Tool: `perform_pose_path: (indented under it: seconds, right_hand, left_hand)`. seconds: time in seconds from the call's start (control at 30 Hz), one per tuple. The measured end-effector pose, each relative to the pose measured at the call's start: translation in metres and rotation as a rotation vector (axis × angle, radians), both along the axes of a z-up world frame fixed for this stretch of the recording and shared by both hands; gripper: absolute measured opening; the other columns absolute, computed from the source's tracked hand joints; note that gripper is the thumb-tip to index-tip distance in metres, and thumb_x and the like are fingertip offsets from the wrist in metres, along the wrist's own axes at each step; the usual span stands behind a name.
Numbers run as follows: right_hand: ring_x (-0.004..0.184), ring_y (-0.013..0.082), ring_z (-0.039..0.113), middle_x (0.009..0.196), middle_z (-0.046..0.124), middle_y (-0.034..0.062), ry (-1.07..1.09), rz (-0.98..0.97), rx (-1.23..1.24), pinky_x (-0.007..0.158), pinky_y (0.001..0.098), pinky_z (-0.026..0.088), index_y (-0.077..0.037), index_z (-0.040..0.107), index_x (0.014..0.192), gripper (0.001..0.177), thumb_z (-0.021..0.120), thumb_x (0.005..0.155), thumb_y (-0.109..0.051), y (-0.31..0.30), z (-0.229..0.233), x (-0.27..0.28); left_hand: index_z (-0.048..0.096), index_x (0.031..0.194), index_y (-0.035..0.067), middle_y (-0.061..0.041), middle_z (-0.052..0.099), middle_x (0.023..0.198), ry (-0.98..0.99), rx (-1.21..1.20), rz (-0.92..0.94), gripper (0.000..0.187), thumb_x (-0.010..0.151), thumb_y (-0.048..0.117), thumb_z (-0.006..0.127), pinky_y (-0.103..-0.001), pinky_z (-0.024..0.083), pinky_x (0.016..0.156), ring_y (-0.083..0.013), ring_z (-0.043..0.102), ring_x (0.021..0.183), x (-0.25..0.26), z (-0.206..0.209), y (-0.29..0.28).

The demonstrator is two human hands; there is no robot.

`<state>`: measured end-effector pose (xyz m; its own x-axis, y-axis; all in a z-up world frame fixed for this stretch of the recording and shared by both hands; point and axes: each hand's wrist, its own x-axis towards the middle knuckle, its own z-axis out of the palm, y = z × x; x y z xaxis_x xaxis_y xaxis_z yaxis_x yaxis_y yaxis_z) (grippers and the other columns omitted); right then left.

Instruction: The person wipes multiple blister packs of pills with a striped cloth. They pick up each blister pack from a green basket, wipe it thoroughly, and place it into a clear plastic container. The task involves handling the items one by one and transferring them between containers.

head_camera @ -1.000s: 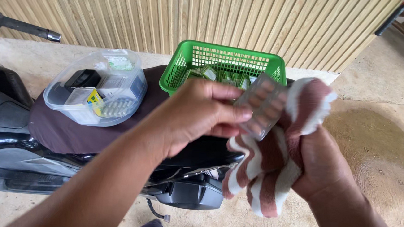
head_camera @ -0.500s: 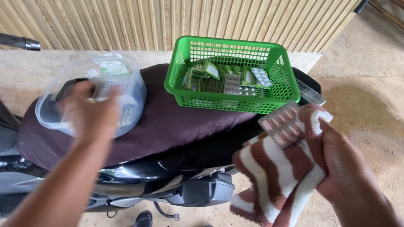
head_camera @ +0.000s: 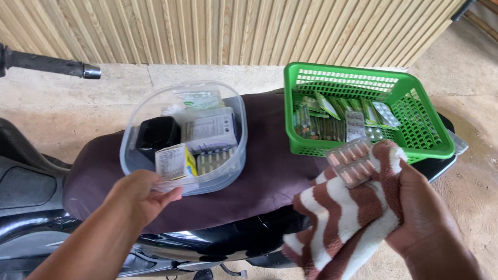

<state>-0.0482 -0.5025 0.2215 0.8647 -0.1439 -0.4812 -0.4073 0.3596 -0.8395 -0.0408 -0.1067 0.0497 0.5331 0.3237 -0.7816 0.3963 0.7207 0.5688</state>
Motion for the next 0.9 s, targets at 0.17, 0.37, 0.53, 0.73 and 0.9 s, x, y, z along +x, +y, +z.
perform_pose_path:
  seconds: [0.17, 0.37, 0.53, 0.73, 0.9]
  right_hand:
    - [0.088, 0.0231, 0.07, 0.1, 0.071, 0.0096, -0.031, 0.001, 0.096, 0.082, 0.044, 0.06, -0.012, 0.064, 0.112, 0.029, 0.055, 0.099, -0.036, 0.018, -0.022, 0.015]
    - [0.09, 0.0258, 0.069, 0.103, 0.069, 0.0137, -0.007, 0.129, 0.03, 0.083, 0.0463, 0.059, -0.006, 0.063, 0.113, 0.031, 0.053, 0.101, -0.033, 0.024, -0.011, 0.026]
    - [0.095, 0.0348, 0.069, 0.108, 0.069, 0.0235, 0.012, 0.198, -0.034, 0.086, 0.0512, 0.059, 0.0, 0.06, 0.12, 0.044, 0.037, 0.103, -0.033, 0.053, 0.045, 0.034]
    - [0.091, 0.0342, 0.07, 0.108, 0.068, 0.0269, -0.206, 0.291, -0.147, 0.081, 0.0457, 0.062, 0.006, 0.058, 0.128, 0.056, 0.034, 0.102, -0.036, 0.055, 0.079, 0.041]
    - [0.094, 0.0313, 0.074, 0.111, 0.07, 0.0259, -0.249, 0.39, -0.148, 0.082, 0.0445, 0.065, 0.007, 0.057, 0.133, 0.051, 0.039, 0.1, -0.027, 0.025, 0.067, 0.046]
  left_hand:
    - [0.044, 0.137, -0.013, -0.037, 0.056, 0.134, 0.053, 0.0, -0.042, 0.045, 0.096, 0.004, 0.053, -0.049, 0.063, 0.085, -0.0497, 0.066, 0.114, -0.003, 0.033, -0.017]
    - [0.051, 0.137, -0.004, -0.028, 0.053, 0.132, 0.015, 1.373, 0.111, 0.059, 0.088, 0.012, 0.08, -0.05, 0.049, 0.098, -0.0431, 0.057, 0.116, -0.021, 0.1, -0.026]
    - [0.064, 0.131, 0.008, -0.016, 0.075, 0.117, -0.422, 0.411, -0.465, 0.04, 0.097, 0.028, 0.06, -0.035, 0.062, 0.078, -0.0206, 0.073, 0.095, -0.001, 0.198, -0.076]
    - [0.072, 0.116, 0.005, -0.013, 0.079, 0.101, -0.697, 0.308, -0.79, 0.032, 0.089, 0.023, 0.066, -0.033, 0.063, 0.072, -0.0192, 0.075, 0.085, 0.01, 0.23, -0.16]
    - [0.074, 0.112, 0.003, -0.01, 0.08, 0.091, -0.768, 0.385, -0.962, 0.027, 0.088, 0.015, 0.066, -0.033, 0.064, 0.07, -0.0182, 0.075, 0.079, 0.018, 0.231, -0.16]
